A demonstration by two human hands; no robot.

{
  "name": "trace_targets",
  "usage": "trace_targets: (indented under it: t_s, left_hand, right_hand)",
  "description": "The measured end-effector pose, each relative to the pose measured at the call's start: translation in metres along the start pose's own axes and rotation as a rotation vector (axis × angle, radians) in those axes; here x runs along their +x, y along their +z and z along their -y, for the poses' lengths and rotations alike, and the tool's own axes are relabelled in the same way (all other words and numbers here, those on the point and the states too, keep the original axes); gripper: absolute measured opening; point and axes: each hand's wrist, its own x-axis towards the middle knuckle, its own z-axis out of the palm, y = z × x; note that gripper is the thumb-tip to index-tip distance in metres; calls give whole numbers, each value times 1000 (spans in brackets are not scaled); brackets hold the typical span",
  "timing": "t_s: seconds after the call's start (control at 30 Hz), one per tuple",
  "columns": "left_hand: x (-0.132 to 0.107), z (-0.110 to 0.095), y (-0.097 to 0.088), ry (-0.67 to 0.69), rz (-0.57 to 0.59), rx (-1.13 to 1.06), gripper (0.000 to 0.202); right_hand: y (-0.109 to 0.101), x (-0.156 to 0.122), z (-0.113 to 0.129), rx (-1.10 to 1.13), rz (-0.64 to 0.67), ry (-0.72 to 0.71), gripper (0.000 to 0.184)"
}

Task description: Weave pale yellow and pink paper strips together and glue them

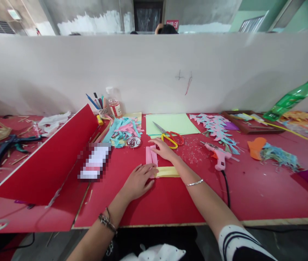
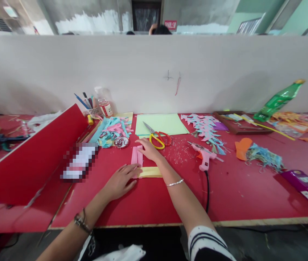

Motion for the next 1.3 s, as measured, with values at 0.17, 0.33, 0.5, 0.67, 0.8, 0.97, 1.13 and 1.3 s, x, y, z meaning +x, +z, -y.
trace_targets:
  t_s: [0.17, 0.33, 0.5, 0.67, 0.8, 0.97, 1.13, 1.3]
  left_hand:
    - [0, 1, 2, -40, 8, 15, 44]
    - [0, 2, 2, -35, -2, -6, 47]
    - [0, 2, 1, -5, -12, 0, 41]
    - [0, 2, -1, 17, -10, 34, 39]
    - [0, 0, 0, 15, 3, 61, 39]
    - [0, 1, -1, -4, -8, 83, 38]
    - [-11, 34, -27, -408, -418, 269, 40]
    - [-31, 88, -56, -622, -439, 442, 45]
  right_hand:
    - [1, -3, -9, 81, -23, 84, 29]
    - [6, -3, -10, 141, -56, 126, 18]
    - [14, -3, -3, 128, -90, 124, 13]
    - [17, -3, -1, 62, -79, 101, 12]
    - [16, -3, 1, -14, -96, 69, 12]
    - [15, -2, 3, -54, -136, 59, 5]
    - [13, -2, 2, -52, -202, 87, 5]
    - [11, -3, 0, -44, -217, 71, 7]
